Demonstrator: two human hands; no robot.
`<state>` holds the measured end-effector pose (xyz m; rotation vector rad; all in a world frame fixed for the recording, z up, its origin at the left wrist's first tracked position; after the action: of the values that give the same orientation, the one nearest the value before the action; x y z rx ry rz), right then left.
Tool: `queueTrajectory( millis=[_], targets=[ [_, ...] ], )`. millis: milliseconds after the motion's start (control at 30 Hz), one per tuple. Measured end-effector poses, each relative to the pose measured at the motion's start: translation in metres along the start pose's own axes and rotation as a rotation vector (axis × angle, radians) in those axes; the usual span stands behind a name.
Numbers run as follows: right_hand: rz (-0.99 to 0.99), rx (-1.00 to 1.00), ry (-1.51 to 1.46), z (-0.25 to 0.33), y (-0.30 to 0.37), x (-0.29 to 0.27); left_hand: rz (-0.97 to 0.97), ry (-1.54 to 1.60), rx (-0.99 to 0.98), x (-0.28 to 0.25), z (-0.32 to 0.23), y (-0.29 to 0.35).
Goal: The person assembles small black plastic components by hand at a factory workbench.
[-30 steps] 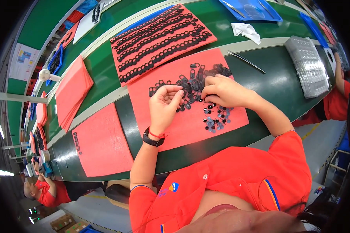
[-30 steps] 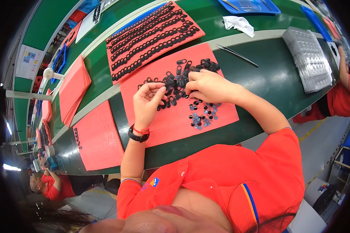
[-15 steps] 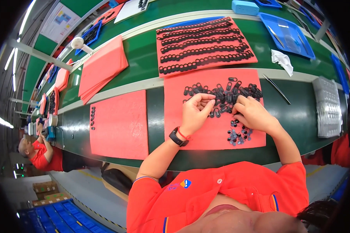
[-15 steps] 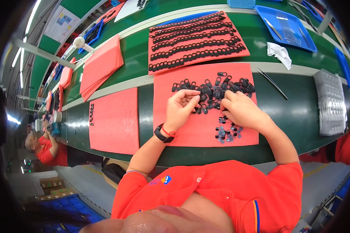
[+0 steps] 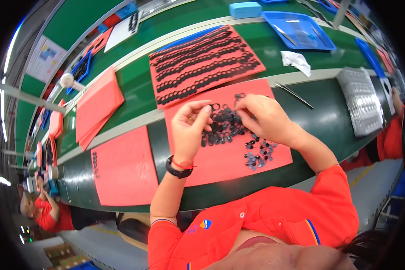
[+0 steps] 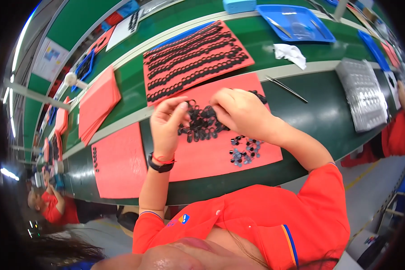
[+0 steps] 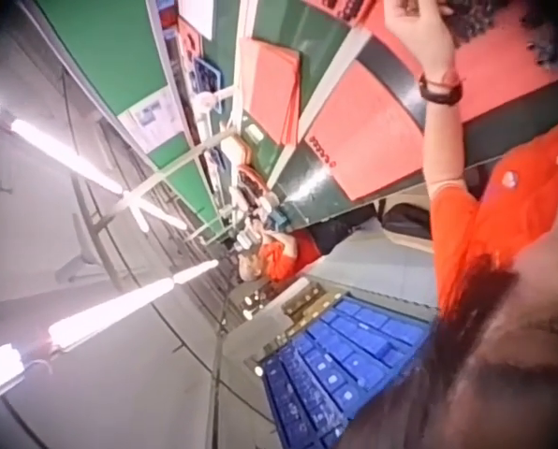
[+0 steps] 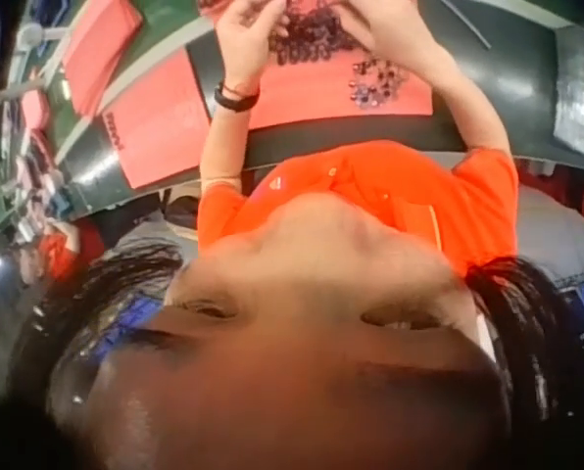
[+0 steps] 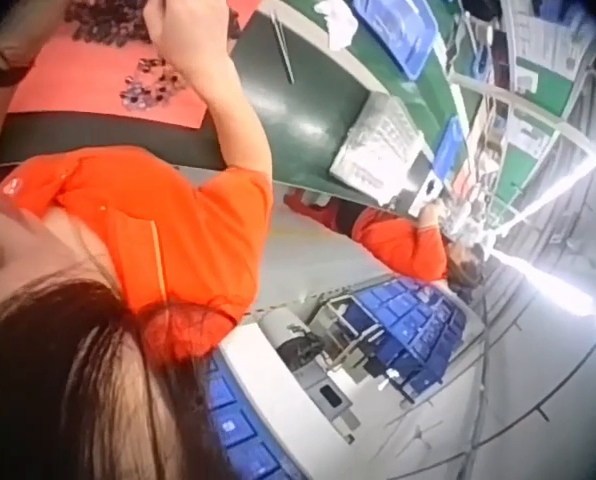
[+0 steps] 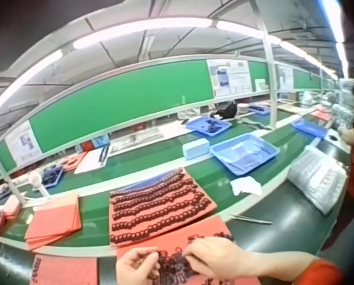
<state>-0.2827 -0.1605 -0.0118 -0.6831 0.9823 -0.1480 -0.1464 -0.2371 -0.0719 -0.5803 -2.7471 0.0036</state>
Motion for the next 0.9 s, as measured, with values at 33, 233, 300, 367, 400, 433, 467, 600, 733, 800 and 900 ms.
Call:
queueTrajectory(
  millis=[33,233,300,367,400,433,467,600,733,800,900],
  targets=[
    [-0.011,0.018,0.022,0.003,-0.006,-0.006,0.038,0.000,0.041,0.008,-0.012,-0.004],
    [-0.019,0.054,-0.338,0.011,-0.022,-0.021,0.055,-0.089,0.164,0.028,-0.037,0.004],
    [0.015,0.146,-0.447,0.000,-0.015,-0.011,0.056,-0.103,0.147,0.028,-0.033,0.007],
    [0.113,0.356,-0.743,-0.013,-0.006,0.009,0.079,-0.089,0.075,0.024,-0.020,0.009],
    [0.122,0.355,-0.753,-0.014,-0.004,0.013,0.067,-0.092,0.072,0.021,-0.017,0.009],
    [0.141,0.399,-0.748,-0.019,-0.001,0.019,0.064,-0.078,0.035,0.018,-0.011,0.009],
    [0.165,0.441,-0.746,-0.024,0.003,0.026,0.057,-0.065,-0.002,0.015,-0.005,0.011],
    [0.181,0.472,-0.679,-0.037,0.014,0.039,0.040,-0.022,-0.077,0.005,0.018,0.015],
    [0.153,0.638,-0.843,-0.040,0.022,0.049,0.009,0.043,-0.139,-0.006,0.029,0.017],
    [0.133,0.674,-0.862,-0.042,0.021,0.052,-0.001,0.045,-0.152,-0.008,0.029,0.017],
    [0.201,0.593,-0.701,-0.037,0.021,0.055,0.002,0.032,-0.140,-0.008,0.028,0.019]
  ],
)
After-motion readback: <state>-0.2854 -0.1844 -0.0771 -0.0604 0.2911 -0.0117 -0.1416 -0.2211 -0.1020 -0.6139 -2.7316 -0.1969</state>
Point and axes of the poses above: each hand's wrist, its own y-axis away from the middle knuckle, its own x-axis out of the palm, z = x × y, the point moved 9 cm from there along -y, towards the middle knuckle, and after that the axes turned 9 degrees about y, right-handed, at the moved point
